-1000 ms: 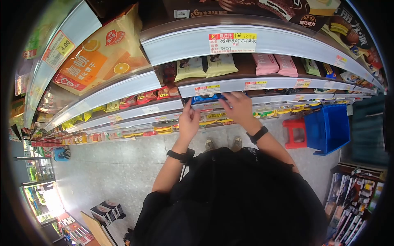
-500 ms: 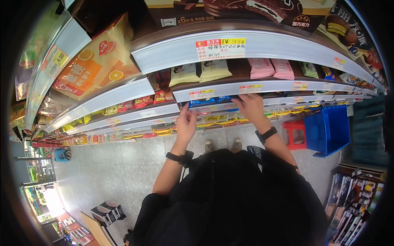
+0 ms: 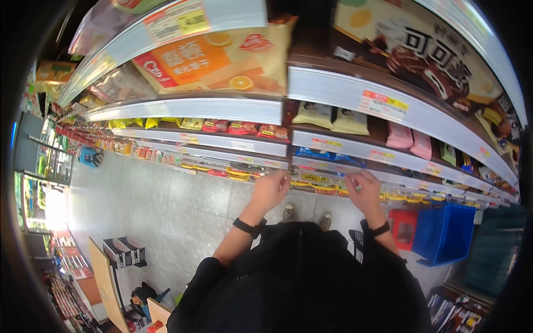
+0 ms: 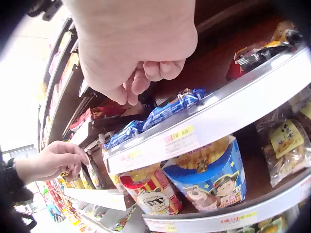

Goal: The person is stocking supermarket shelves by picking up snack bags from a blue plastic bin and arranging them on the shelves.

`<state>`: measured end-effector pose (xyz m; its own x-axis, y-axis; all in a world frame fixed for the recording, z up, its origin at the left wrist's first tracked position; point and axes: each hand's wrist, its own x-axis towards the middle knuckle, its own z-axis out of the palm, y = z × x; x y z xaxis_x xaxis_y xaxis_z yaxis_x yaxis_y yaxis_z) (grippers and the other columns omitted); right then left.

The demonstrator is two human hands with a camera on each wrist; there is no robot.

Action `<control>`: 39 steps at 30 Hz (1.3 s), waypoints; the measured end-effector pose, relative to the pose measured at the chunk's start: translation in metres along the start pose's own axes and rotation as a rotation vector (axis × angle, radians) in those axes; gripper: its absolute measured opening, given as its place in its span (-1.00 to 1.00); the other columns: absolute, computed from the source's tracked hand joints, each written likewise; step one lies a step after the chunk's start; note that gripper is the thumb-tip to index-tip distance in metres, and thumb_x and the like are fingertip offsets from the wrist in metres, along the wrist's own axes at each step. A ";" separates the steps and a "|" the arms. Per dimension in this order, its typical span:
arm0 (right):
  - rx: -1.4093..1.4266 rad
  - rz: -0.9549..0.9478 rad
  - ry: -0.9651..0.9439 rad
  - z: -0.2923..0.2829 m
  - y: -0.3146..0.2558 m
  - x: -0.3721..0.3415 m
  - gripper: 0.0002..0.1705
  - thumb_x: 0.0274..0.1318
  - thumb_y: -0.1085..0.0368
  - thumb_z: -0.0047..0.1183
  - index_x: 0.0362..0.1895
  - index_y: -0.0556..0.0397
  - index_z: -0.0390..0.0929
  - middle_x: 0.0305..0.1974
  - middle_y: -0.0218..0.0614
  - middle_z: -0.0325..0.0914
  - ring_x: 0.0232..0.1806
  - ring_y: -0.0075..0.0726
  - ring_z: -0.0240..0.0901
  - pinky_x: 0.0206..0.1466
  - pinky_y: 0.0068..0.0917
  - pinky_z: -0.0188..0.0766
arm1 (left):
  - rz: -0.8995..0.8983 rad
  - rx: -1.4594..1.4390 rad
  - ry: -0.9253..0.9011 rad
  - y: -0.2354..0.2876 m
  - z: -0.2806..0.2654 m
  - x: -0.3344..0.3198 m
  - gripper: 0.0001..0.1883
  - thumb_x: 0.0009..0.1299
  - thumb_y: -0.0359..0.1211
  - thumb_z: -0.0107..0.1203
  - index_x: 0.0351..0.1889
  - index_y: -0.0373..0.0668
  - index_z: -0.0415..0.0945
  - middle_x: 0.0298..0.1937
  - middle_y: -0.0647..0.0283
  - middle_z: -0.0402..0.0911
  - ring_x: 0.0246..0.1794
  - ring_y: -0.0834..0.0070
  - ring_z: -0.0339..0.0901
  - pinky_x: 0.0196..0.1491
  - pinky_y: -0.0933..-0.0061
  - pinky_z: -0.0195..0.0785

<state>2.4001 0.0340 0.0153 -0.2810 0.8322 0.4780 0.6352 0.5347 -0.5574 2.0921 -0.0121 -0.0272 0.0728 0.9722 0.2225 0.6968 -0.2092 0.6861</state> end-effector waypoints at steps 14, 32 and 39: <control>-0.014 -0.015 -0.048 0.029 -0.071 -0.026 -0.92 0.06 0.38 0.38 -0.40 0.05 0.70 -0.55 -0.34 0.51 -0.57 -0.25 0.47 -0.48 -0.36 0.39 | 0.097 0.092 -0.373 -0.020 -0.017 -0.051 -0.78 0.43 -0.21 0.18 -0.09 -0.11 0.62 -0.27 0.10 0.73 -0.23 0.04 0.69 -0.15 0.04 0.55; 0.114 0.060 -0.069 0.005 -0.078 -0.167 -0.91 0.05 0.33 0.37 -0.43 -0.02 0.69 -0.55 -0.35 0.52 -0.57 -0.21 0.50 -0.49 -0.30 0.41 | 0.073 0.183 -0.473 0.055 -0.024 -0.151 -0.68 0.43 -0.19 0.16 0.02 -0.18 0.62 -0.11 0.03 0.73 -0.10 -0.01 0.67 0.00 0.04 0.54; -0.010 0.121 -0.141 0.027 -0.107 -0.188 -0.88 0.05 0.29 0.38 -0.46 -0.03 0.69 -0.58 -0.34 0.50 -0.58 -0.17 0.51 -0.49 -0.28 0.42 | 0.114 0.089 -0.453 0.016 -0.048 -0.162 -0.66 0.45 -0.17 0.17 0.07 -0.15 0.61 -0.08 0.06 0.73 -0.07 0.04 0.68 0.00 0.06 0.55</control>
<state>2.3662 -0.1759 -0.0333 -0.2999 0.9032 0.3071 0.6776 0.4283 -0.5979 2.0572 -0.1776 -0.0184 0.4424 0.8957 -0.0453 0.7233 -0.3265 0.6085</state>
